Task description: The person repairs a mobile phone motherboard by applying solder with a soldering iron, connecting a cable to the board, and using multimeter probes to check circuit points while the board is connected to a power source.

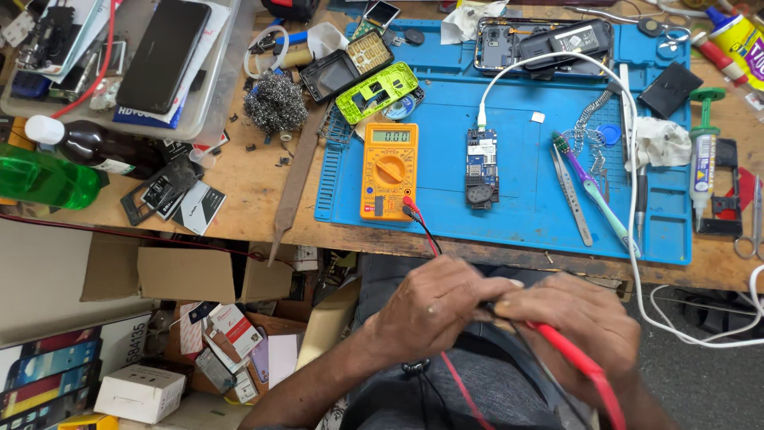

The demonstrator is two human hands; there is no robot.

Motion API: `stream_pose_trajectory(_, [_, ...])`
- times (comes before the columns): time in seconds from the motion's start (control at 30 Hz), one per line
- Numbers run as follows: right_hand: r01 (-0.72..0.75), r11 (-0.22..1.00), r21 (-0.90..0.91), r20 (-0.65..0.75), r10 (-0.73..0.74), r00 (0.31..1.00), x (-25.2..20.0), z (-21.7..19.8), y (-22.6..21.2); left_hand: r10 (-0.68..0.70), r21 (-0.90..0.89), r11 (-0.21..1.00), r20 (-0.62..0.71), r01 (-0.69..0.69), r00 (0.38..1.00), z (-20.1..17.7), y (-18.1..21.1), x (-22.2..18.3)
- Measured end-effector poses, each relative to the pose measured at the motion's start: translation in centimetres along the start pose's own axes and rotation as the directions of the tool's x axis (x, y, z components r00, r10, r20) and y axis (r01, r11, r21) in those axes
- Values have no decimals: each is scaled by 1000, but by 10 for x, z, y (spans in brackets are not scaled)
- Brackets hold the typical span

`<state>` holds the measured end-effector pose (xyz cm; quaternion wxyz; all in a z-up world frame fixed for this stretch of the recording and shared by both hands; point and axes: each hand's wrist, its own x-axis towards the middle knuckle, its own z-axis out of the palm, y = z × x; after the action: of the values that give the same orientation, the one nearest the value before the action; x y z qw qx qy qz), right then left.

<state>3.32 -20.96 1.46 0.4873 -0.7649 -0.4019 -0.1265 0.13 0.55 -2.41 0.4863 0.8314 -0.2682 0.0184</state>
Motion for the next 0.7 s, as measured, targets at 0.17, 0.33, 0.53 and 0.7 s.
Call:
stream_pose_trajectory(0.17, [-122, 986, -113, -236, 93, 967, 13, -13, 26, 57, -302, 890, -668, -341, 742, 1, -16, 10])
stream_pose_trajectory(0.33, [-528, 846, 76, -401, 511, 761, 19, 4, 68, -182, -593, 543, -774, -594, 607, 39, -21, 58])
stream_pose_trajectory(0.53, [-373, 914, -160, -149, 352, 924, 33, 31, 80, -273, -552, 696, -795, -459, 542, 41, -47, 84])
stream_pose_trajectory(0.7, [-199, 848, -491, -66, 192, 979, 49, 54, 71, -133, -269, 950, -812, -162, 568, 33, -50, 72])
